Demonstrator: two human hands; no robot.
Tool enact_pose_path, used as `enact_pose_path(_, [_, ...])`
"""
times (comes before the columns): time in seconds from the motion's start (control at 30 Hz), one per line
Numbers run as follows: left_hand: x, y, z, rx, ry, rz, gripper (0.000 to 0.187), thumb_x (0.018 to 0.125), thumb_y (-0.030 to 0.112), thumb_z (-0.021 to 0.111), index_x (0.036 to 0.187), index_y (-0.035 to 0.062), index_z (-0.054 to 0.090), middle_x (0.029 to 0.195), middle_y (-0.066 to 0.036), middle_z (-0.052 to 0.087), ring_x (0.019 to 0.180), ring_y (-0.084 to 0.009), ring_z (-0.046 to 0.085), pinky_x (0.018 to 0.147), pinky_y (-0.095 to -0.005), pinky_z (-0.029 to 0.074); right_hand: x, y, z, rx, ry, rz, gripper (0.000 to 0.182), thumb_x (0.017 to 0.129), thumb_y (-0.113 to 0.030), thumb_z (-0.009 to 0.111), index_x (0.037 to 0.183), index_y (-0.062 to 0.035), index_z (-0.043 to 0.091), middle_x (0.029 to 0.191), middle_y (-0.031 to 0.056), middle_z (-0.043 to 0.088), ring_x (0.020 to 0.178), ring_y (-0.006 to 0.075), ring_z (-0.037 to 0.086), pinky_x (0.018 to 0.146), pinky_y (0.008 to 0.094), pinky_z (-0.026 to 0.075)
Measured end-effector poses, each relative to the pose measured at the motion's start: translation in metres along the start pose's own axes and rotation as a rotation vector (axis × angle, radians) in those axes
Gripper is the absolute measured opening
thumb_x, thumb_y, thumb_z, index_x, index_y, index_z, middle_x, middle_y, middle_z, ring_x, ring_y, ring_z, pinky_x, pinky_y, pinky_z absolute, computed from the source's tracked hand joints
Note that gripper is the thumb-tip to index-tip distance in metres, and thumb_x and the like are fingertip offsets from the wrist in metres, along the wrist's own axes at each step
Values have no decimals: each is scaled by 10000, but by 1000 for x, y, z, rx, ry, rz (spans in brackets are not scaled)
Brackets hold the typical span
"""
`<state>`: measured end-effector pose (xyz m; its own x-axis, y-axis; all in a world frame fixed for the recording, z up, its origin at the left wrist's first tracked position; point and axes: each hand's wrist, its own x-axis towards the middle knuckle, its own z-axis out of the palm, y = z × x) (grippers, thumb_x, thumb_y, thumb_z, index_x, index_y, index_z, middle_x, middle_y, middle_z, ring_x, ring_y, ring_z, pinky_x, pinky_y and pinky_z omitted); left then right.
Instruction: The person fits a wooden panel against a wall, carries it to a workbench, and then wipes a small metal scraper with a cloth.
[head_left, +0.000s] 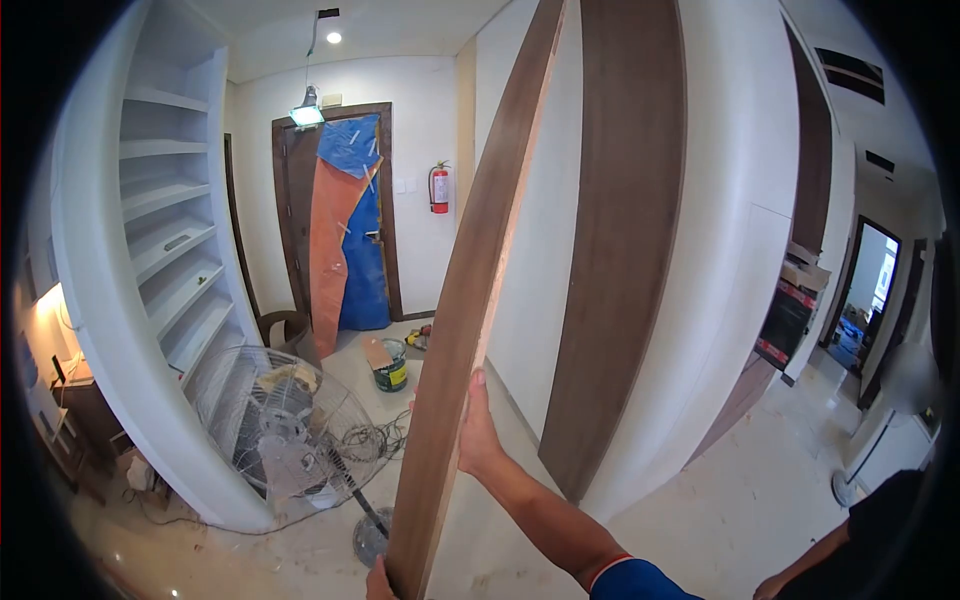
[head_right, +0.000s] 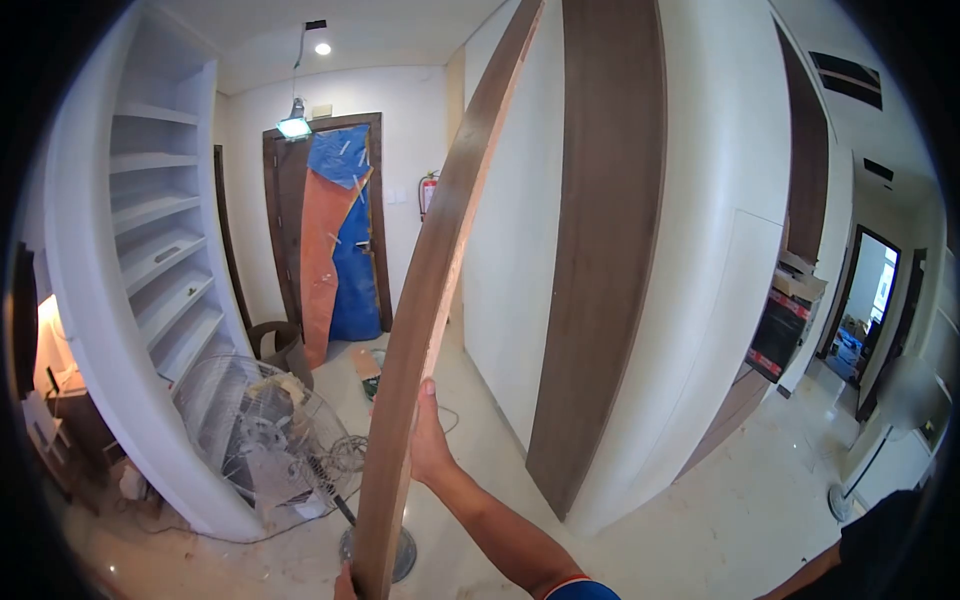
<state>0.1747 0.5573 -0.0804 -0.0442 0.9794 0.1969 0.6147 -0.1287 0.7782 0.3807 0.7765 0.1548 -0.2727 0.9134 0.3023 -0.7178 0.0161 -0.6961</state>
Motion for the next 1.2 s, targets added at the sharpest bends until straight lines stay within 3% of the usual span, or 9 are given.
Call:
enact_pose_path(0.1, [50,8,27,-80,-12,1,1253,488,374,939,1490,-26,302,1389,-293,453,1294,-442,447,1077,-496,386,41,-4,-36,-85,-17,-6,802,983,-720,182,1374,-76,458,1151,135,598,1015,245,619,849,426,556])
enact_pose_path(0.37, [196,-13,108,46,-54,38,1308,524,373,942,1520,-49,207,1431,-309,414,1329,-451,419,1113,-485,363,149,-17,-134,-128,-21,-10,842,977,-728,157,1406,-62,443,1225,145,595,1084,265,604,909,439,533])
enact_pose_path(0.57, [310,-12,162,-45,-56,12,1397,500,359,959,1539,-55,122,1342,-306,453,1235,-469,452,1061,-510,395,235,-51,-199,-160,27,2,859,980,-721,120,1439,-63,427,1286,155,579,1145,295,587,984,463,497])
enact_pose_path(0.7, [376,-31,205,-95,-20,155,1414,489,385,961,1537,-63,123,1288,-290,470,1189,-460,463,1038,-512,402,274,-68,-234,-122,73,-15,844,999,-688,123,1448,-36,416,1325,149,562,1198,292,558,1024,443,471])
enact_pose_path(0.8, [419,-34,239,-115,0,192,1425,485,399,961,1535,-69,120,1281,-287,470,1185,-452,466,1033,-508,404,301,-79,-270,-250,18,-67,902,972,-723,74,1482,-45,379,1371,177,544,1249,335,550,1061,479,457])
enact_pose_path(0.97, [494,-50,300,15,-12,236,1453,477,422,962,1538,-70,99,1288,-283,468,1185,-446,464,1025,-502,408,341,-83,-323,-211,37,-9,892,981,-707,70,1485,-35,369,1372,177,543,1264,330,538,1067,484,453])
enact_pose_path(1.07, [547,-34,319,4,-129,176,1477,468,429,964,1541,-66,77,1307,-287,464,1200,-452,457,1030,-500,403,379,-97,-359,-198,20,-26,881,986,-698,75,1484,-34,370,1374,176,542,1275,325,529,1068,479,452])
enact_pose_path(1.2, [618,-27,347,10,-136,276,1492,460,420,969,1545,-55,62,1333,-300,452,1206,-464,458,1053,-491,397,427,-120,-392,-254,66,-35,855,996,-682,96,1478,-33,374,1376,170,539,1260,311,539,1060,468,458])
